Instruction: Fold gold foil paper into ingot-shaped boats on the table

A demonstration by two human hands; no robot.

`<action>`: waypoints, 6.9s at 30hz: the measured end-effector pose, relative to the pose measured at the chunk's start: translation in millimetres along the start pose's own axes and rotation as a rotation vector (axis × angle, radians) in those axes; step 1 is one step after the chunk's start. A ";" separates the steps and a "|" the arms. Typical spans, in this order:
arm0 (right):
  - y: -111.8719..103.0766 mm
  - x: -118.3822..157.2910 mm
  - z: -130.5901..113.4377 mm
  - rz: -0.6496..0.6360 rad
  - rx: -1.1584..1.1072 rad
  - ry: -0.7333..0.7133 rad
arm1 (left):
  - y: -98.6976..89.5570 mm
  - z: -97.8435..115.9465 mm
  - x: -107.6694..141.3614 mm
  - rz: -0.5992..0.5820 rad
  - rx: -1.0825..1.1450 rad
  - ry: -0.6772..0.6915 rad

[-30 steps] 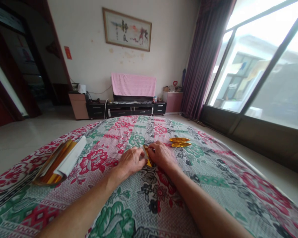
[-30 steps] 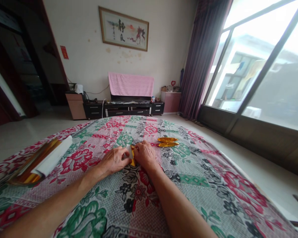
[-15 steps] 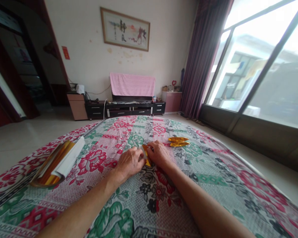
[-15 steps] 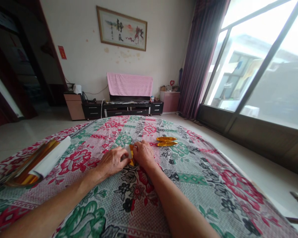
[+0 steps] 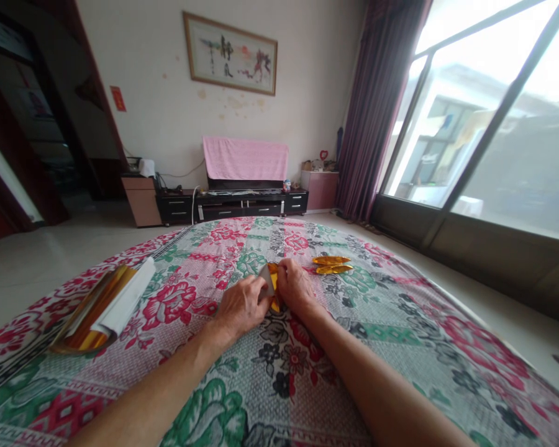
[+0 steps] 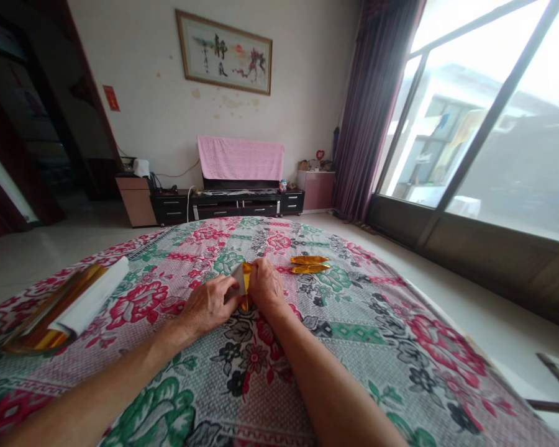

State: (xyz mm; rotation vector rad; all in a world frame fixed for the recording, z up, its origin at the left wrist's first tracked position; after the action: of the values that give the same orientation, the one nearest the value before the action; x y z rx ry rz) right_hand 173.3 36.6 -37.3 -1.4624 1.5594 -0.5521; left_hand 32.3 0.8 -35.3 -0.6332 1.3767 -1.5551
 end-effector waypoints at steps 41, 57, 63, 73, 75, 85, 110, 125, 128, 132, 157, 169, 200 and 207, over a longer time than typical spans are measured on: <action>-0.5 -2.2 11.0 0.387 -0.550 0.141 | -0.7 28.2 -5.1 -0.205 1.360 -0.308; -0.8 3.0 -7.1 -0.135 -1.079 -0.072 | -13.0 -16.2 -12.9 -0.039 1.154 -0.406; 0.2 3.3 -9.1 -0.202 -1.025 -0.167 | -15.2 -15.2 -12.0 -0.045 1.067 -0.393; -4.2 6.9 -11.6 -0.222 -1.090 -0.079 | -11.7 -13.6 -12.6 -0.048 1.065 -0.373; -3.4 7.1 -11.5 -0.238 -1.109 -0.066 | -11.2 -13.7 -12.6 -0.043 1.066 -0.374; 2.1 5.5 -9.9 -0.209 -1.111 -0.024 | -11.3 -14.4 -12.6 -0.042 1.053 -0.336; 6.8 9.2 -16.1 -0.173 -1.122 -0.028 | -4.1 -16.1 -15.2 0.040 1.362 -0.328; 8.6 4.4 -6.9 -0.270 -1.518 0.001 | -9.4 -37.5 -16.0 0.090 1.103 -0.356; 6.3 4.3 -7.6 -0.273 -1.517 -0.017 | -8.5 -38.4 -16.1 0.093 1.114 -0.353; 6.2 4.2 -7.5 -0.299 -1.550 0.010 | -7.2 -39.5 -16.3 0.094 1.110 -0.350; -14.7 2.8 18.3 -0.348 -0.569 -0.160 | -8.3 -43.3 -14.5 0.091 0.694 -0.189; -18.4 16.2 11.2 -0.181 -0.102 -0.223 | -5.7 -37.8 -14.5 0.029 0.352 -0.135; -19.5 18.5 16.6 -0.154 -0.068 -0.305 | -7.6 -37.2 -12.6 0.003 0.372 -0.111; -16.9 15.9 21.1 -0.135 -0.034 -0.252 | -6.2 -36.5 -11.3 0.001 0.299 -0.057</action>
State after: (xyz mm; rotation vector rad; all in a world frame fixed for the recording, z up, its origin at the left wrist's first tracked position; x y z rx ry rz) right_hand 201.8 23.4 -38.8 -1.6052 1.2860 -0.4027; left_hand 4.3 27.5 -35.8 -0.4889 1.0732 -1.6869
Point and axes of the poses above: each hand's wrist, its own x-axis away from the middle knuckle, its own y-axis out of the palm, z = x × y, the point moved 1 cm from there along -x, towards the middle knuckle, and after that the axes turned 14 degrees about -z, right-handed, at the moved point
